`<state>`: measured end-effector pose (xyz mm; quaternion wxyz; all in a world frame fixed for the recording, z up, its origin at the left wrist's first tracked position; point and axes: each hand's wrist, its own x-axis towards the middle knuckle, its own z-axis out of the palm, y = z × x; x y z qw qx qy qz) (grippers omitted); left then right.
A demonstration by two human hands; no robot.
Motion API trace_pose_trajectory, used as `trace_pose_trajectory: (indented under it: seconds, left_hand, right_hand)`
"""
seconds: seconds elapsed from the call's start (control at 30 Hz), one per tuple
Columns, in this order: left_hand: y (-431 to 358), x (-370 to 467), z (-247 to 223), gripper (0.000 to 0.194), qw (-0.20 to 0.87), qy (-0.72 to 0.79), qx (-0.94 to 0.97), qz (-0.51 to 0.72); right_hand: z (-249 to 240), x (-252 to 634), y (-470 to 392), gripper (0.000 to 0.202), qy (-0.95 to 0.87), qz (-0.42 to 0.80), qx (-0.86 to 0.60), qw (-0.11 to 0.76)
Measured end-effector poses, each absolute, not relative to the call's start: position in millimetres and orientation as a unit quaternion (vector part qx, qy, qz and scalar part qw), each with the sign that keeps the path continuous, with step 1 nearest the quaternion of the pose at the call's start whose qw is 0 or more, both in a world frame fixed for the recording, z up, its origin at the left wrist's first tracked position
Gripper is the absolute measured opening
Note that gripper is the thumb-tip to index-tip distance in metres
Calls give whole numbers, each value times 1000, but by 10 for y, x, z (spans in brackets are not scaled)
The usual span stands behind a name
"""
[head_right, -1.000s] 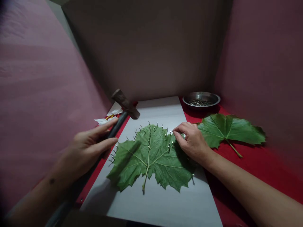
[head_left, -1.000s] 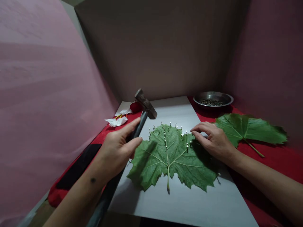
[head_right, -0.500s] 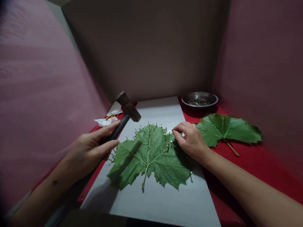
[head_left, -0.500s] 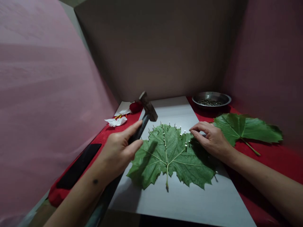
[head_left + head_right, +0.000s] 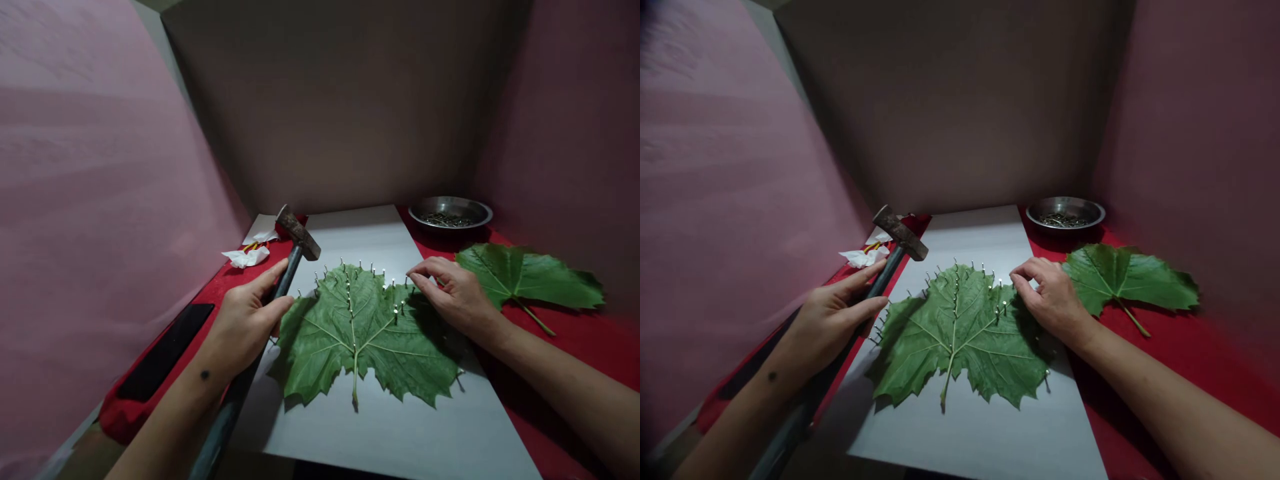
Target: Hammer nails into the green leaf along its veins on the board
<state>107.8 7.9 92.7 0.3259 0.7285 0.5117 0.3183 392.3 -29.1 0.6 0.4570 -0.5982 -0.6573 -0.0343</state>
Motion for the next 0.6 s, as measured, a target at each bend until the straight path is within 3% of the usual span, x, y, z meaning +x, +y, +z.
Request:
trace_pose_trajectory:
  seconds: [0.3, 0.5, 0.6]
  left_hand:
    - [76, 1124, 757, 59, 378, 486, 742, 264]
    - [282, 990, 874, 64, 381, 504, 677, 377]
    - [505, 723, 893, 67, 433, 492, 655, 377]
  right_hand:
    - [2, 3931, -293, 14, -661, -23, -600, 450]
    - [45, 4024, -286, 14, -640, -32, -606, 470]
    - [99, 4119, -274, 15, -618, -33, -622, 479]
